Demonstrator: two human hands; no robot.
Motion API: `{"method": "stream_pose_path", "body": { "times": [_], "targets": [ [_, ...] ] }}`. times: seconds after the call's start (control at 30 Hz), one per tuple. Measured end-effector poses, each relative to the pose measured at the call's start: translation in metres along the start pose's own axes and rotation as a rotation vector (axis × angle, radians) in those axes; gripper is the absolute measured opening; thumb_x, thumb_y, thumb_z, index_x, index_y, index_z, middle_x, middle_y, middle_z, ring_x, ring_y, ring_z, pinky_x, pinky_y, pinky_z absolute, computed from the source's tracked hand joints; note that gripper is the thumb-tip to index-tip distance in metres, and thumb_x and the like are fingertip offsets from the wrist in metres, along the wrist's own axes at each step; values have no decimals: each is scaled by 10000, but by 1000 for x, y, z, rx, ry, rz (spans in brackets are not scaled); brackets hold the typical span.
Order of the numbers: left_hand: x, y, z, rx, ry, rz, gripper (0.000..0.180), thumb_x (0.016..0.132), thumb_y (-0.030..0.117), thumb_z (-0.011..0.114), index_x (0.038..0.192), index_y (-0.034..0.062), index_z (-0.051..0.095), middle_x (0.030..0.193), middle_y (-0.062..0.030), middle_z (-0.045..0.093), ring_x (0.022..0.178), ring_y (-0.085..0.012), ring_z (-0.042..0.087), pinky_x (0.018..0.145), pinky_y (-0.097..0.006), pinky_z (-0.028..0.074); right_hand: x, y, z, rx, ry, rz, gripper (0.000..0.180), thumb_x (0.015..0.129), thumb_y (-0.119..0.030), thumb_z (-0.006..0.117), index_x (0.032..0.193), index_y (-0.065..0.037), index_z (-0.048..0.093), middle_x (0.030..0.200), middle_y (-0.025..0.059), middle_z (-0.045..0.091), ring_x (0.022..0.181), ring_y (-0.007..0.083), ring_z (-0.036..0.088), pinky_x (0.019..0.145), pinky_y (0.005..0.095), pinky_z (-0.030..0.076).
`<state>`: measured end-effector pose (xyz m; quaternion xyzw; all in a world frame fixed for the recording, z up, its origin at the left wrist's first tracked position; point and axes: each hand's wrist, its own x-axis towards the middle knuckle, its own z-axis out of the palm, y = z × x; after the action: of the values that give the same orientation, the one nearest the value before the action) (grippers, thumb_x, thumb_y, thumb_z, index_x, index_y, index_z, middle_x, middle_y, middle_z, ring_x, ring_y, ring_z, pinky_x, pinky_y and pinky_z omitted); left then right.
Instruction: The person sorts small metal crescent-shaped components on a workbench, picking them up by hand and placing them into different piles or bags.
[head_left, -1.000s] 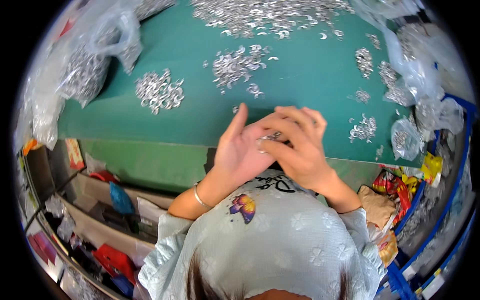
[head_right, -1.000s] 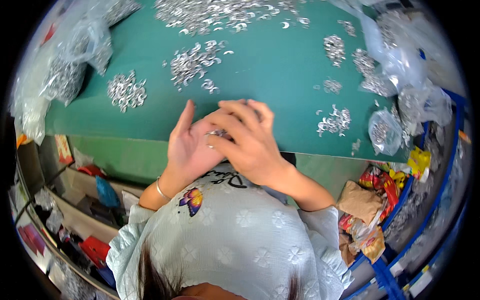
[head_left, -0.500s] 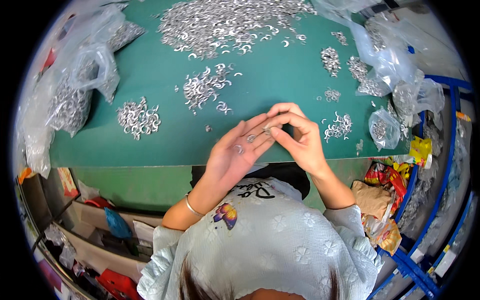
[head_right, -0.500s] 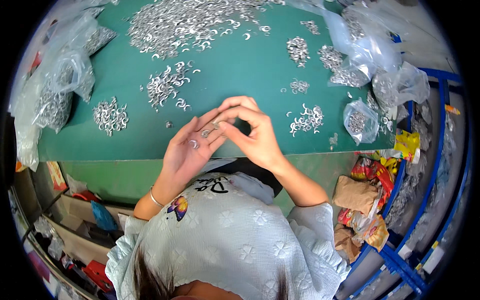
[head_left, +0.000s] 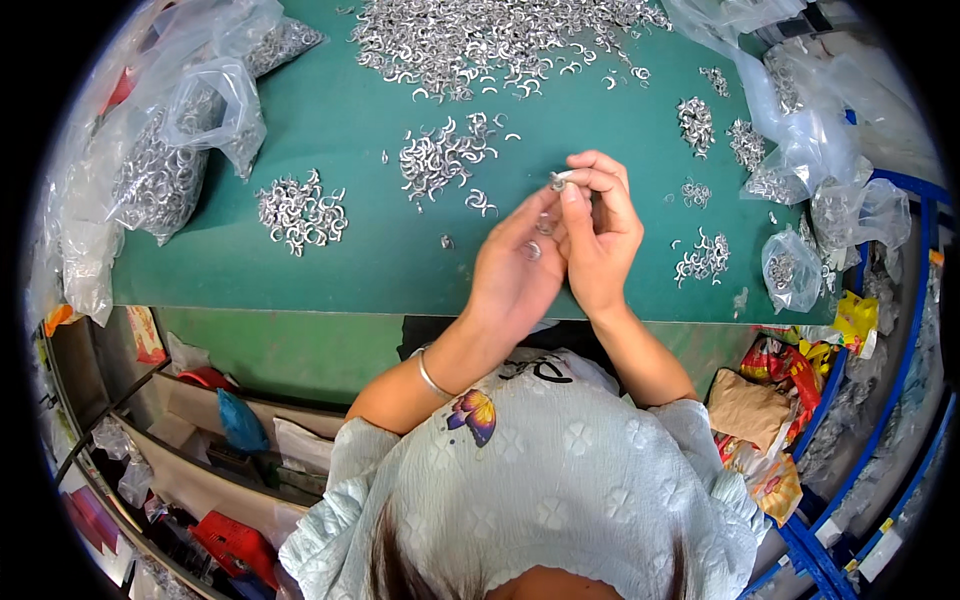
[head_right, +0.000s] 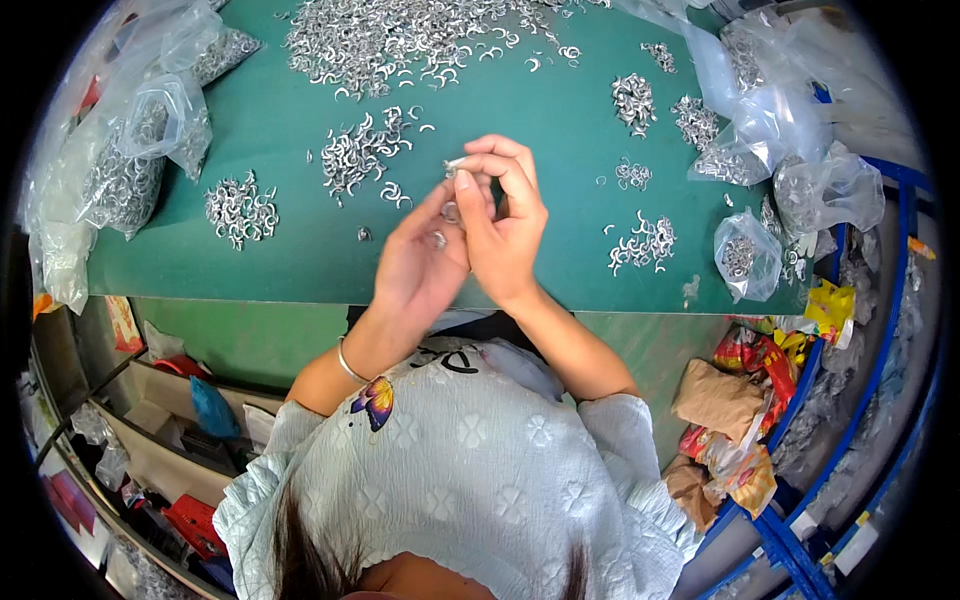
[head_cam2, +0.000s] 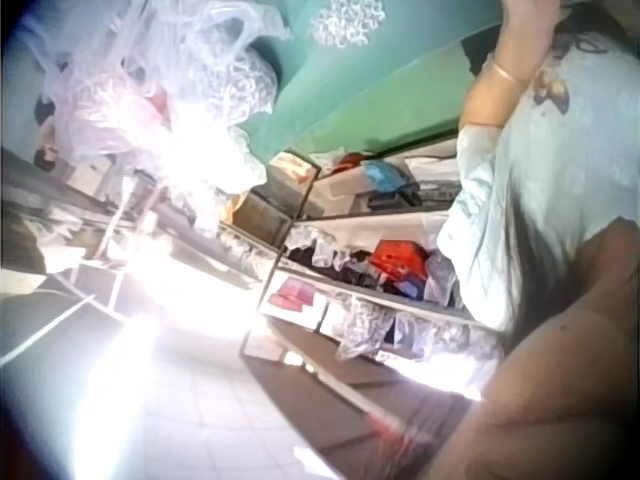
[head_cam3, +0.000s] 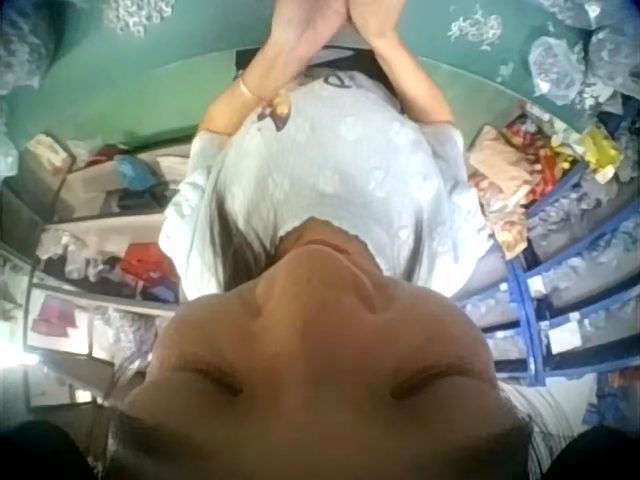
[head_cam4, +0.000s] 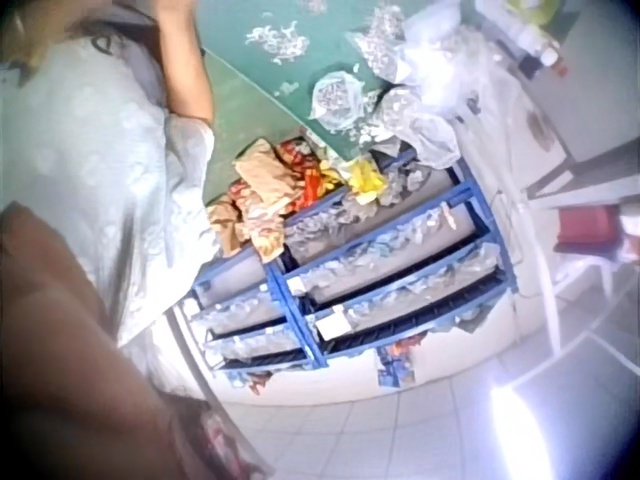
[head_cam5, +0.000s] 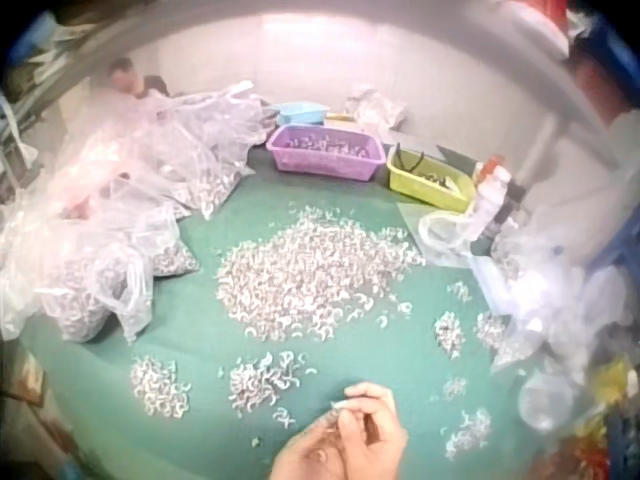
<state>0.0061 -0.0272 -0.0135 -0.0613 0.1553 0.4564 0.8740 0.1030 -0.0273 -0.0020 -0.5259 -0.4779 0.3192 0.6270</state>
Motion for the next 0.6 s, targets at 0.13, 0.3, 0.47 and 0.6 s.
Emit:
{"method": "stream_pose_path", "body": {
  "times": [0.13,0.3,0.47,0.6],
  "targets": [
    [-12,23,7,203,36,156,421,954,81,490,1331,-96,427,1338,-255,494,1219,-322,526,1063,-423,414,0,10,-8,143,0,52,98,903,32,585,995,36,620,1081,98,588,947,154,580,868,271,450],
    [-65,45,7,413,18,-85,399,959,99,457,1293,-120,458,1282,-265,546,1209,-321,544,1059,-426,420,-12,-4,-32,310,-101,297,99,925,30,555,1015,39,596,1049,100,622,998,167,596,912,304,455],
    [-93,38,-22,320,252,-750,401,974,114,418,1264,-159,457,1302,-296,519,1233,-335,527,1068,-443,408,-46,-16,-56,-142,-357,163,82,867,62,575,942,35,594,1023,146,640,996,252,641,869,340,494],
    [-82,16,-65,59,240,-587,403,981,151,429,1252,-143,473,1303,-270,515,1225,-319,528,1048,-433,428,-67,-29,-59,-278,-583,-10,107,835,39,623,941,45,605,1052,172,646,999,314,646,854,376,519]
  ]
}}
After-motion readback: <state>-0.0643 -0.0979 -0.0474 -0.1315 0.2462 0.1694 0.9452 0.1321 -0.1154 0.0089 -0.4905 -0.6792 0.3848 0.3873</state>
